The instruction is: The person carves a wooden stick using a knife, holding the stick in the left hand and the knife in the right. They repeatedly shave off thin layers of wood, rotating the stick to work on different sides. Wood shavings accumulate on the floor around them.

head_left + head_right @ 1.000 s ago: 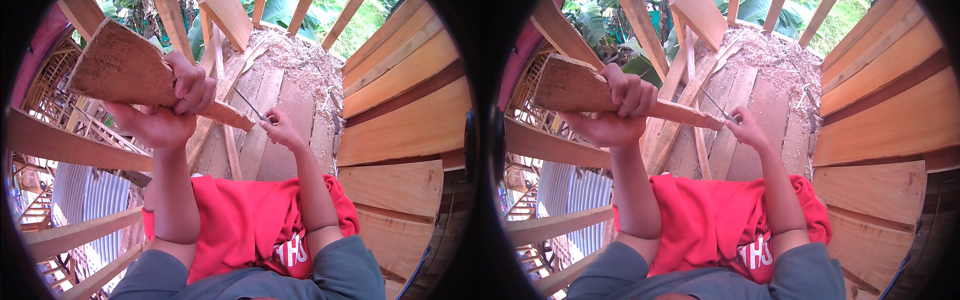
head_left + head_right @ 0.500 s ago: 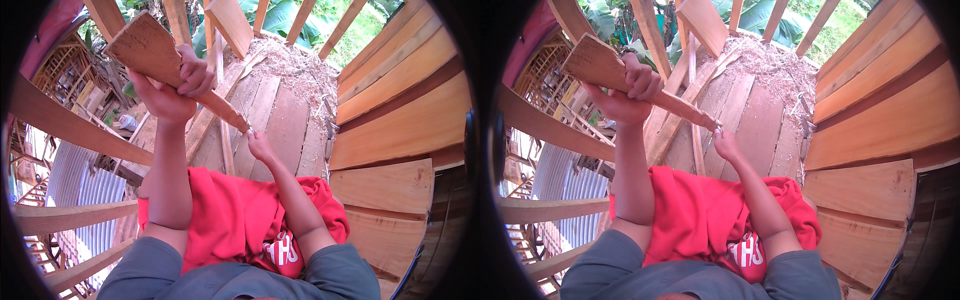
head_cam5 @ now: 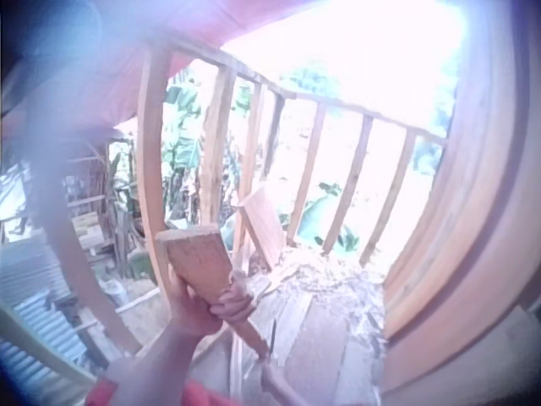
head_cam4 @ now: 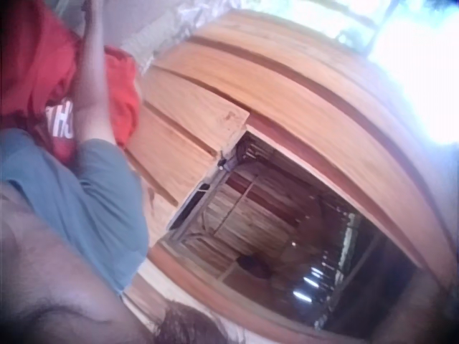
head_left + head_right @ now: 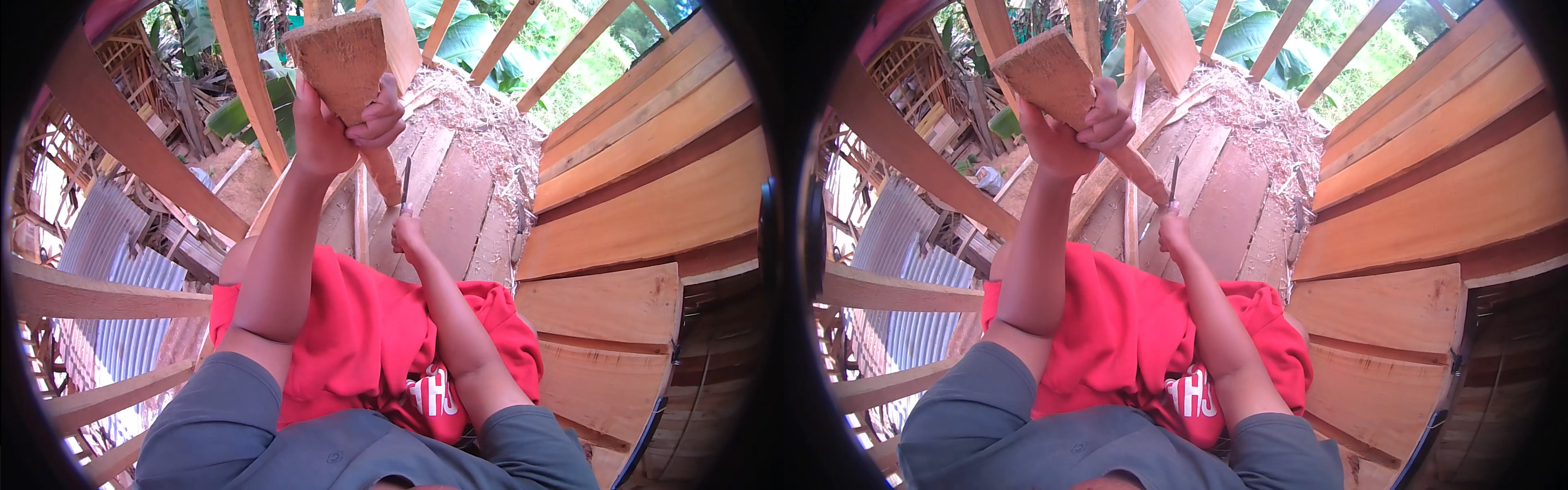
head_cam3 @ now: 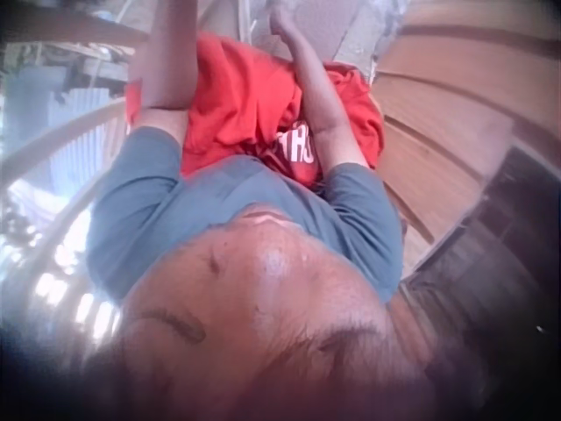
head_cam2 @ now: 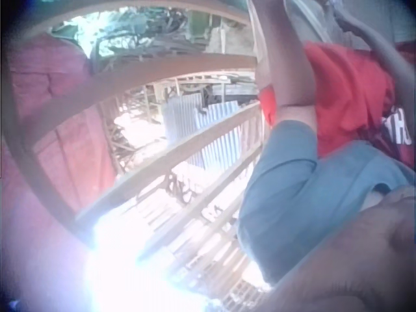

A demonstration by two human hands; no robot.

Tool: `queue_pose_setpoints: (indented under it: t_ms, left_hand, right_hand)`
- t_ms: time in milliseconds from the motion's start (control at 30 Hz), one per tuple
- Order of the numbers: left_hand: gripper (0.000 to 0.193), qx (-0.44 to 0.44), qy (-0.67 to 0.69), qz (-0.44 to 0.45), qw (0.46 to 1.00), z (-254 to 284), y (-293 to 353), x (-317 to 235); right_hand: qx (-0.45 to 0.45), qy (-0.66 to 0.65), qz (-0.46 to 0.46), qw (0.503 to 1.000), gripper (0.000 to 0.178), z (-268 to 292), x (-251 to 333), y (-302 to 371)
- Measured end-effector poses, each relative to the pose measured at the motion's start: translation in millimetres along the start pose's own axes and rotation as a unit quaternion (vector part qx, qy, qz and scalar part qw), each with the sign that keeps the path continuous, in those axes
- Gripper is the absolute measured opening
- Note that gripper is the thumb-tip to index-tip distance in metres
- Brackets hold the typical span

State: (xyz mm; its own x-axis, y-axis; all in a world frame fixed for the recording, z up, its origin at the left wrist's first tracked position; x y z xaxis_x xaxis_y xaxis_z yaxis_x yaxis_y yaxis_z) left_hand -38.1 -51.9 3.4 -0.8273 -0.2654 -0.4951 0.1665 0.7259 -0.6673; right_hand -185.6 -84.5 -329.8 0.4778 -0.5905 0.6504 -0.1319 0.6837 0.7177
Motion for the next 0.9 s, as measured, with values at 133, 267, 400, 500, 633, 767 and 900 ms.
queue_pose_setpoints:
  t_ms: [133,267,400,500,633,767,900]
  left_hand:
    - [0.079,-0.031,-0.059,0.023,0.998,-1,5,2]
    - [0.079,-0.002,-0.052,0.044,0.998,-12,-2,8]
    - [0.079,0.0,-0.058,0.038,0.998,-4,3,-1]
    - [0.08,-0.006,-0.05,0.032,0.998,-3,4,1]
    - [0.081,0.012,-0.026,0.022,0.999,4,3,-4]
    - [0.08,0.023,-0.014,0.013,1.0,4,4,-11]
    - [0.08,-0.006,-0.042,0.042,0.998,2,-1,-6]
  right_hand:
    - [-0.132,0.088,0.284,0.946,0.047,35,53,20]
    - [-0.123,0.081,0.225,0.963,0.043,25,18,-3]
    - [-0.133,0.141,0.202,0.96,0.039,28,35,17]
    - [-0.232,0.103,0.393,0.884,0.039,38,54,37]
    - [-0.066,0.109,0.097,0.987,0.041,13,11,10]
    - [-0.194,0.019,0.447,0.873,0.045,44,83,44]
    - [0.01,-0.02,0.056,0.998,0.045,1,-9,-6]
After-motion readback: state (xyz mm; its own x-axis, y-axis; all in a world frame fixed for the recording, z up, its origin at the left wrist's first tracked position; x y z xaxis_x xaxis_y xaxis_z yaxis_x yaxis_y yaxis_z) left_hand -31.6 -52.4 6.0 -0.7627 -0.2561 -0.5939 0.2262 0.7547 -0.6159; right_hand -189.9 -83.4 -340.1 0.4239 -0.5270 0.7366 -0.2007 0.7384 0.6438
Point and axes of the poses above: each hand's wrist, its own y-axis away from the middle knuckle, its own z-axis out of the back of the hand, x = y × z, the point moved 7 cm from there along -y, towards the middle knuckle, and after that the axes turned 14 degrees about y, right-handed, at the moved point
